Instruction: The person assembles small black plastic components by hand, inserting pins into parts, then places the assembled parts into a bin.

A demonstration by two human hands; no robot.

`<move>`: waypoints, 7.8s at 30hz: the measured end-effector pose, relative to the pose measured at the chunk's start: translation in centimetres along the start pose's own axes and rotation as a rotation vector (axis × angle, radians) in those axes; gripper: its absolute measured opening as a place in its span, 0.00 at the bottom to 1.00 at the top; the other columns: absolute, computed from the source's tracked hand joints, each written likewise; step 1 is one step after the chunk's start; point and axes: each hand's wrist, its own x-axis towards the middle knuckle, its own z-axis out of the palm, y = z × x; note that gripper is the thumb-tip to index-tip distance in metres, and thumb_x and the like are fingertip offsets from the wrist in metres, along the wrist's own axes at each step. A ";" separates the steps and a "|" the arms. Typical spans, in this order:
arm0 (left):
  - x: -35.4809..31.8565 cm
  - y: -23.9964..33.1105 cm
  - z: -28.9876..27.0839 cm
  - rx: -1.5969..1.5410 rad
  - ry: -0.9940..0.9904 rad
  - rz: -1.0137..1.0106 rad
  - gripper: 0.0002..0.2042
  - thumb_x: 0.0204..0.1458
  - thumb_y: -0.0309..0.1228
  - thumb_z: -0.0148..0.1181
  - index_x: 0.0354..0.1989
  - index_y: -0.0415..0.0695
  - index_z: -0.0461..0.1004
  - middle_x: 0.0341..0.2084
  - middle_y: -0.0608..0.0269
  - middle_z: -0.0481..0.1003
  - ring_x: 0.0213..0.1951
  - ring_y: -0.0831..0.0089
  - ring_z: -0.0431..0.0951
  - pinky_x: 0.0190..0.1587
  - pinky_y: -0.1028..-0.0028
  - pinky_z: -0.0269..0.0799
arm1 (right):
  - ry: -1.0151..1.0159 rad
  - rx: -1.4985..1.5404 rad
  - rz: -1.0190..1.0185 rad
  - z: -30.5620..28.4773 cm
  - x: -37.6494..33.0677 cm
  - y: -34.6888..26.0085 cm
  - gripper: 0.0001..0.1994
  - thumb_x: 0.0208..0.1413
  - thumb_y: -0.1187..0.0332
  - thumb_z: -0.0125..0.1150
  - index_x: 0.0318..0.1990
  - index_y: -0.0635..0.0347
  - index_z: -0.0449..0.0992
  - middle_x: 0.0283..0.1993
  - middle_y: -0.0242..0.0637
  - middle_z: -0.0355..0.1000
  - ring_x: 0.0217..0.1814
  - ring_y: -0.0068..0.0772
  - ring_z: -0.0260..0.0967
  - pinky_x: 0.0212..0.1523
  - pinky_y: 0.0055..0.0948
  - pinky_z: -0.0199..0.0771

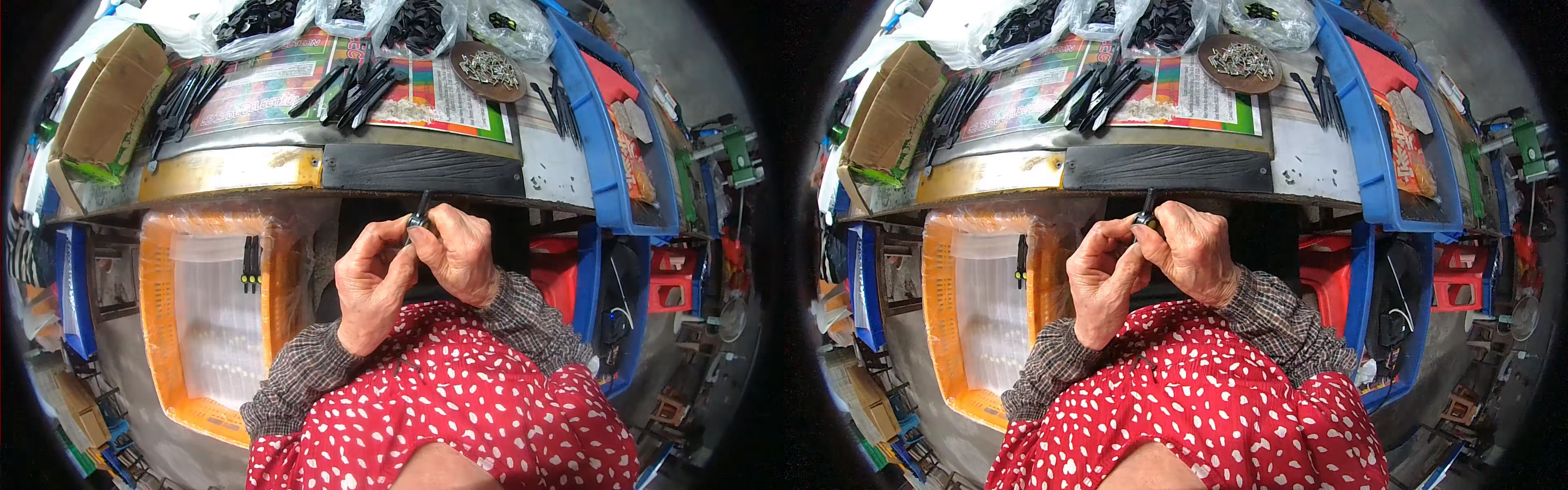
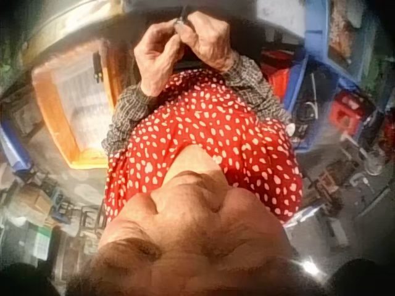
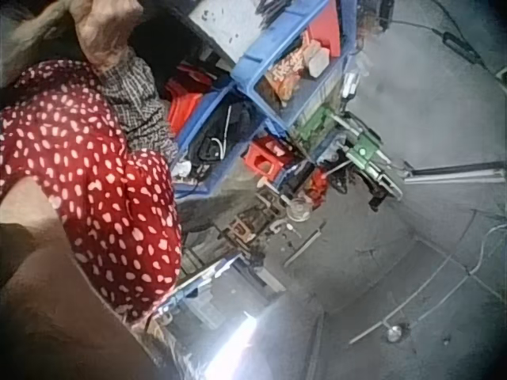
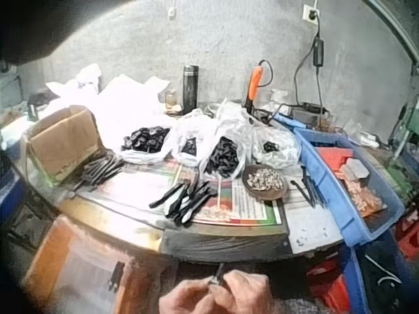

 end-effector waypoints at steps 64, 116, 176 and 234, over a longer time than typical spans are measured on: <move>1.4 0.0 -3.1 -0.486 0.145 -0.166 0.12 0.59 0.25 0.53 0.50 0.41 0.65 0.41 0.52 0.75 0.44 0.63 0.78 0.48 0.67 0.75 | -0.450 0.560 0.514 1.1 -1.0 -2.4 0.10 0.56 0.67 0.61 0.31 0.67 0.73 0.19 0.35 0.68 0.23 0.17 0.66 0.22 0.21 0.65; -4.9 -8.0 -34.1 1.538 0.492 -0.147 0.14 0.44 0.34 0.64 0.41 0.46 0.77 0.32 0.54 0.77 0.37 0.54 0.76 0.39 0.60 0.71 | -0.678 0.413 0.511 6.0 -0.4 -2.7 0.07 0.54 0.73 0.61 0.36 0.67 0.73 0.23 0.30 0.69 0.22 0.15 0.63 0.25 0.18 0.64; 11.8 8.0 -9.4 1.550 0.196 0.791 0.07 0.45 0.26 0.61 0.34 0.49 0.77 0.29 0.62 0.74 0.29 0.61 0.76 0.29 0.67 0.72 | -0.242 0.802 -0.843 -15.3 5.1 -12.8 0.08 0.26 0.70 0.54 0.11 0.58 0.61 0.13 0.46 0.66 0.10 0.31 0.61 0.09 0.28 0.53; 26.3 8.3 -4.7 0.994 0.074 0.365 0.06 0.52 0.24 0.54 0.38 0.39 0.68 0.18 0.56 0.74 0.17 0.71 0.74 0.23 0.71 0.69 | 0.212 0.198 0.460 -10.9 6.8 9.0 0.06 0.51 0.77 0.60 0.34 0.70 0.72 0.25 0.32 0.70 0.26 0.14 0.64 0.26 0.18 0.66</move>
